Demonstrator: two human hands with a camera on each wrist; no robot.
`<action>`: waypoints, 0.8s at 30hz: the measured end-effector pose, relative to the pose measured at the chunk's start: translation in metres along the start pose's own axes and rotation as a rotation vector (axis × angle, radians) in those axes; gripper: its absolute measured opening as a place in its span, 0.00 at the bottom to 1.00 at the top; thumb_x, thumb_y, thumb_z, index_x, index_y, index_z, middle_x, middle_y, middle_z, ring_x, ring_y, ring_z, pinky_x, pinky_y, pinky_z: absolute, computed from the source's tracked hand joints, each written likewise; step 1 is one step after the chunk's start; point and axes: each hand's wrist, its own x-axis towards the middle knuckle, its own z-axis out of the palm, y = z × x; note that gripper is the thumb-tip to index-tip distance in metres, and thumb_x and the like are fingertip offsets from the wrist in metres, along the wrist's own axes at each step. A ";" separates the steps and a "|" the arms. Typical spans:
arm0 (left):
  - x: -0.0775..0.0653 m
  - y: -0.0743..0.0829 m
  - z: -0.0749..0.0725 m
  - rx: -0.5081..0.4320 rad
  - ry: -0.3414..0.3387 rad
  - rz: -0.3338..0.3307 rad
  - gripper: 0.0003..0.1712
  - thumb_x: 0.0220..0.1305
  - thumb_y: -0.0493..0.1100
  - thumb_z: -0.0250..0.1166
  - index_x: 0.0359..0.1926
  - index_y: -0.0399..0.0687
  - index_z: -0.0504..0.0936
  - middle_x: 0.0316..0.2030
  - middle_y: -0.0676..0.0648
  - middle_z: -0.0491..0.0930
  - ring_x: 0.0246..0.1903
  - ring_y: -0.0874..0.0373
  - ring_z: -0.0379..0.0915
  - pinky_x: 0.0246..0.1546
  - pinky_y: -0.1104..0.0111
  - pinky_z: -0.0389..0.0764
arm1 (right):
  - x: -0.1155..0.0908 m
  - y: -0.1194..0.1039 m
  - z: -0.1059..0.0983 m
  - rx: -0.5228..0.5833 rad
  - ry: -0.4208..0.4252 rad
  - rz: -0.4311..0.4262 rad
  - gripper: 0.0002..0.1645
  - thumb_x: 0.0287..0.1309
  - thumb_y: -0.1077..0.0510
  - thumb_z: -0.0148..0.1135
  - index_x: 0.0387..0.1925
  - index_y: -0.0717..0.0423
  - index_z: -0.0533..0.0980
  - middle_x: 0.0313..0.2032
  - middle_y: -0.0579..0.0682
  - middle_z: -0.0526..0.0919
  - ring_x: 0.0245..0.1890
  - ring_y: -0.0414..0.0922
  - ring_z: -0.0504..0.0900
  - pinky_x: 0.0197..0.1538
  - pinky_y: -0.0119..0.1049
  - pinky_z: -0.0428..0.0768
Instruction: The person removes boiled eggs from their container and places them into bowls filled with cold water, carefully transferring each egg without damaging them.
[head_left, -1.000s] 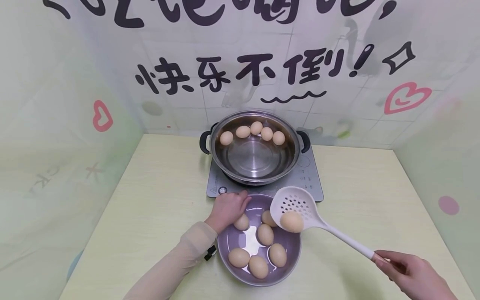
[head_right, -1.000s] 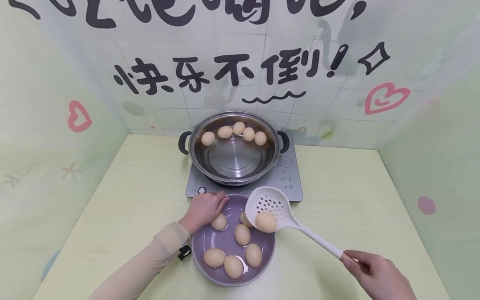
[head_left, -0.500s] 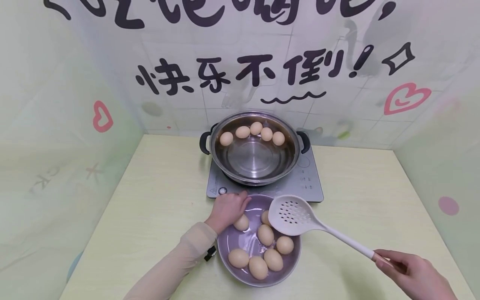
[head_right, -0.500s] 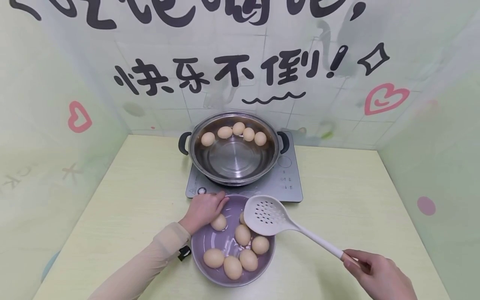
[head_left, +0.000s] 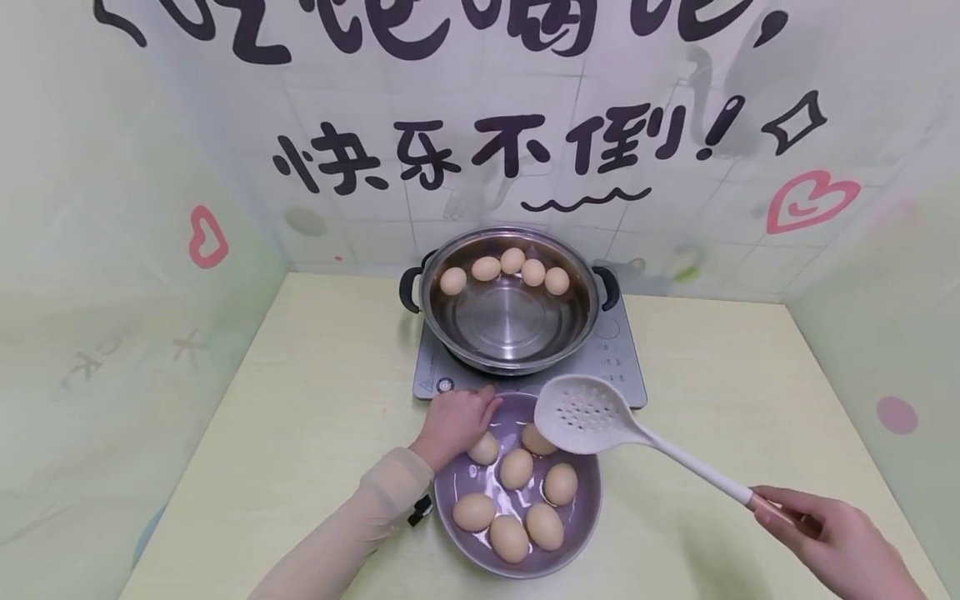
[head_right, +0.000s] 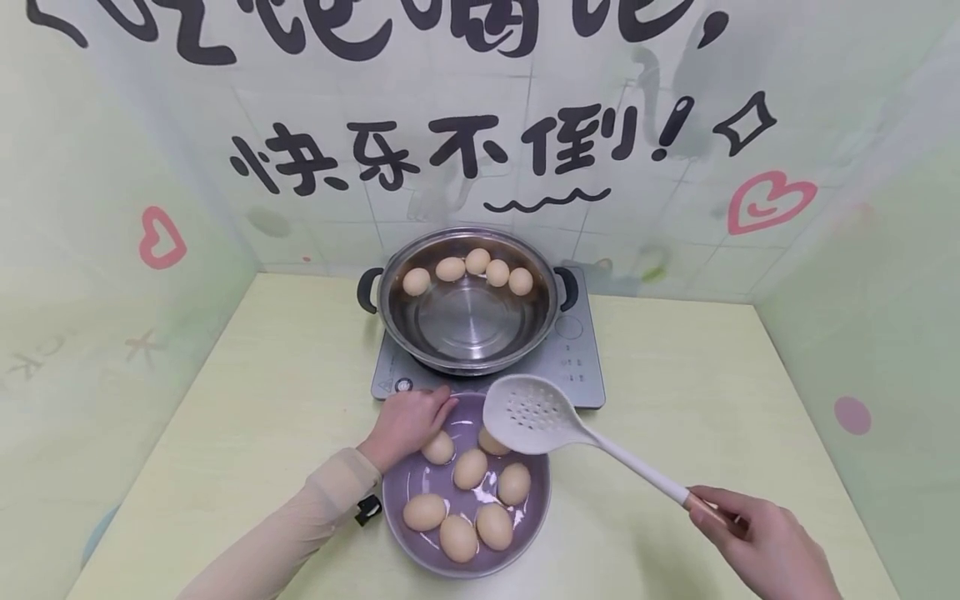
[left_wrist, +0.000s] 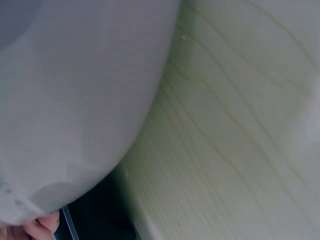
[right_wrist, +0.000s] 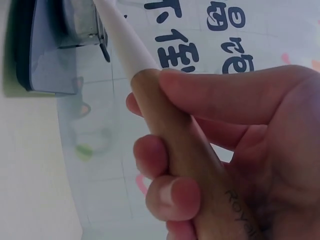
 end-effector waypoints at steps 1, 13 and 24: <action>0.000 0.000 0.000 -0.001 0.001 -0.002 0.14 0.63 0.51 0.55 0.24 0.49 0.72 0.12 0.50 0.74 0.13 0.54 0.72 0.11 0.66 0.66 | 0.002 -0.002 -0.001 0.027 0.012 -0.018 0.15 0.58 0.52 0.58 0.45 0.55 0.78 0.18 0.37 0.70 0.18 0.33 0.64 0.22 0.29 0.58; -0.002 0.000 -0.002 -0.019 -0.025 -0.025 0.14 0.63 0.52 0.54 0.25 0.50 0.72 0.13 0.50 0.75 0.15 0.52 0.74 0.12 0.65 0.67 | 0.057 -0.061 -0.009 0.126 0.169 -0.167 0.17 0.59 0.55 0.57 0.47 0.60 0.76 0.14 0.43 0.65 0.13 0.35 0.59 0.16 0.32 0.59; -0.003 0.000 0.001 -0.016 0.027 -0.007 0.14 0.63 0.51 0.55 0.24 0.50 0.71 0.12 0.51 0.74 0.14 0.52 0.73 0.11 0.64 0.65 | 0.116 -0.111 0.016 0.034 0.266 -0.246 0.14 0.57 0.64 0.56 0.44 0.67 0.75 0.16 0.49 0.66 0.16 0.41 0.62 0.21 0.35 0.61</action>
